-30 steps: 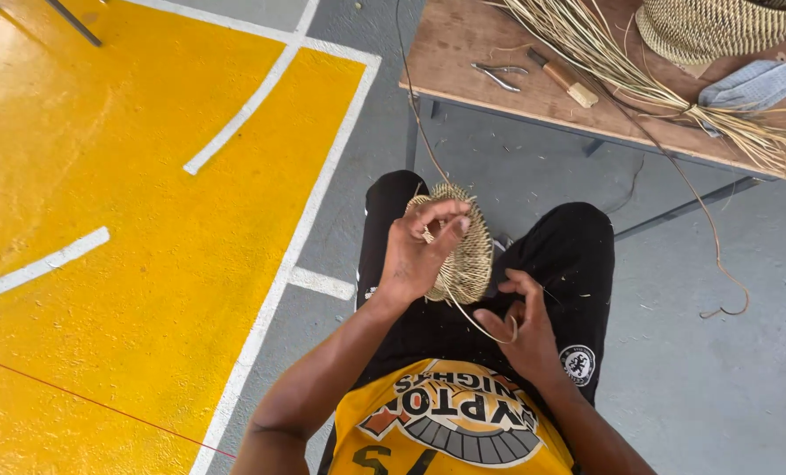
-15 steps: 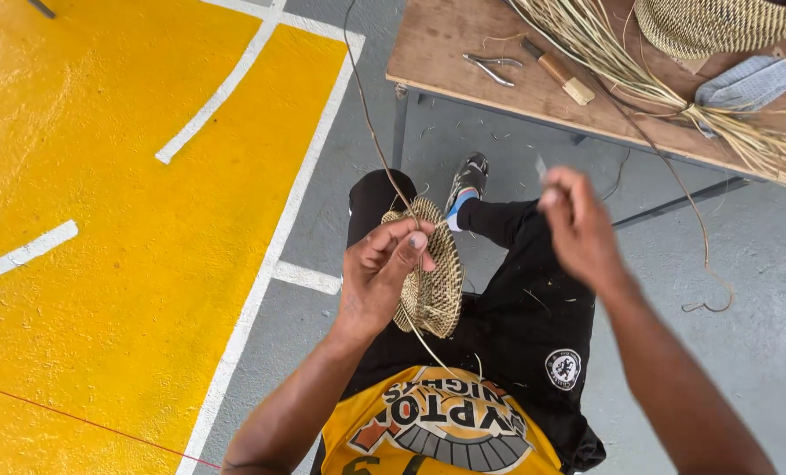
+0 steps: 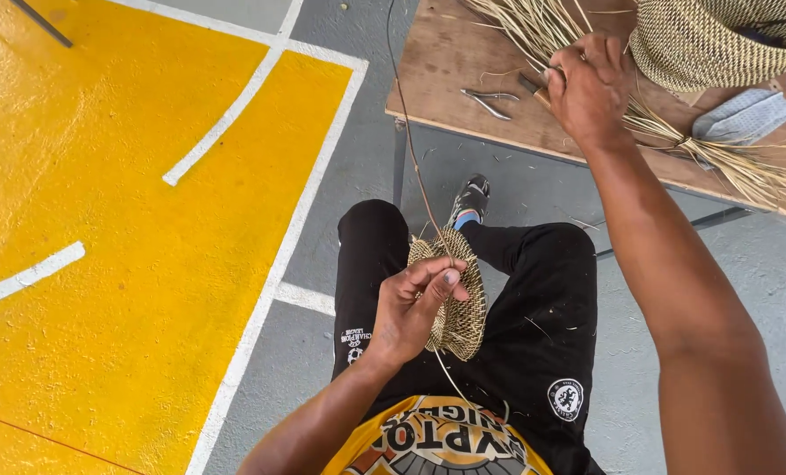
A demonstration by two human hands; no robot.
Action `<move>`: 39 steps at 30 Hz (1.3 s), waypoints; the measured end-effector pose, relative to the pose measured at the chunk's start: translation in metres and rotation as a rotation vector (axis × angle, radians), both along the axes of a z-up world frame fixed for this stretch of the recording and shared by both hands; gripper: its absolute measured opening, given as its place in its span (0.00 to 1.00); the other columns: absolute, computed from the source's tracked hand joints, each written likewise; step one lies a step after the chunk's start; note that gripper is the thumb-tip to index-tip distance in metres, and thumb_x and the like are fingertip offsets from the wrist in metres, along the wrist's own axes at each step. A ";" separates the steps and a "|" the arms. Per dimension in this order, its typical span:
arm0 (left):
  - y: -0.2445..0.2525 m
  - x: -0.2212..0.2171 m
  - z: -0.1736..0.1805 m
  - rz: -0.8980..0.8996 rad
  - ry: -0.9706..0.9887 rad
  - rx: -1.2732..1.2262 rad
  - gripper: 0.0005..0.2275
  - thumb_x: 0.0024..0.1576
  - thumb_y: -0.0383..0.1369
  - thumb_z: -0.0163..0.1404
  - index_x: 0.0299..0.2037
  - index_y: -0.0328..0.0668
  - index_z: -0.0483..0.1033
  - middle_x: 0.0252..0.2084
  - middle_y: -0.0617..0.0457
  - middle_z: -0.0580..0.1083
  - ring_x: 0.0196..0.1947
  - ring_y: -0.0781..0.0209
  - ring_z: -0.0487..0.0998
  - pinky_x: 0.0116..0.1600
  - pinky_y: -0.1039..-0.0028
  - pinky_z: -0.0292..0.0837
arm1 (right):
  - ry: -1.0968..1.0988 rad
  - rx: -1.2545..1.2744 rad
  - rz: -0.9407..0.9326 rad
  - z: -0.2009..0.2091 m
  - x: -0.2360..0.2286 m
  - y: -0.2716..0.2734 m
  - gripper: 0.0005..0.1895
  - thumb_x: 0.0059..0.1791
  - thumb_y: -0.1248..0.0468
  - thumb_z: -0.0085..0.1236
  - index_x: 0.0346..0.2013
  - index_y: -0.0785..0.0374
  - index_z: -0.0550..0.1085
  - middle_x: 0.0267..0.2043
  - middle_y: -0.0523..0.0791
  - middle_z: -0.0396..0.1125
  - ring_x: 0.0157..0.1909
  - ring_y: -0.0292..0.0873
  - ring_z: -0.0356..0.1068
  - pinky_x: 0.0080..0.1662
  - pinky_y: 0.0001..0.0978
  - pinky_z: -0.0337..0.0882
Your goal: Weaving a small basket using dried fibers on a lap.
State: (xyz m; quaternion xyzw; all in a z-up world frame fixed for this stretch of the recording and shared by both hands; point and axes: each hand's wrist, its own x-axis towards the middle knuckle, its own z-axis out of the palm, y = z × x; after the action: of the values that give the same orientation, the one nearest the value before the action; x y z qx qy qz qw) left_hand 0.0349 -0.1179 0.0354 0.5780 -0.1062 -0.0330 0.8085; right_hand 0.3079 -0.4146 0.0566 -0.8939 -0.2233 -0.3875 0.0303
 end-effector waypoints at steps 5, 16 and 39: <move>-0.010 0.000 -0.010 -0.034 -0.050 0.060 0.12 0.67 0.33 0.49 0.53 0.33 0.78 0.36 0.53 0.78 0.40 0.70 0.81 0.47 0.78 0.78 | 0.273 -0.118 -0.074 -0.019 -0.028 0.001 0.13 0.56 0.56 0.66 0.45 0.62 0.78 0.43 0.45 0.68 0.51 0.48 0.66 0.54 0.47 0.68; -0.036 -0.018 -0.031 -0.139 0.023 0.074 0.12 0.67 0.34 0.50 0.54 0.35 0.79 0.33 0.55 0.78 0.36 0.73 0.78 0.42 0.80 0.74 | 0.504 -0.002 -0.278 0.011 -0.065 0.005 0.16 0.48 0.59 0.63 0.46 0.66 0.76 0.47 0.55 0.67 0.49 0.58 0.69 0.49 0.52 0.69; -0.079 -0.029 -0.035 -0.244 -0.064 0.304 0.08 0.65 0.31 0.49 0.47 0.39 0.80 0.28 0.58 0.76 0.29 0.76 0.75 0.33 0.79 0.72 | 0.911 0.010 -0.084 0.031 -0.321 0.024 0.22 0.52 0.42 0.49 0.27 0.57 0.69 0.16 0.41 0.66 0.18 0.40 0.69 0.24 0.38 0.69</move>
State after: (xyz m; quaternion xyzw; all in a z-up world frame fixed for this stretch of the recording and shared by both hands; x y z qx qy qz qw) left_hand 0.0060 -0.1974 0.0000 0.6769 -0.1947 -0.1280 0.6983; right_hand -0.0128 -0.3904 0.0872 -0.9813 -0.1492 0.0431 0.1139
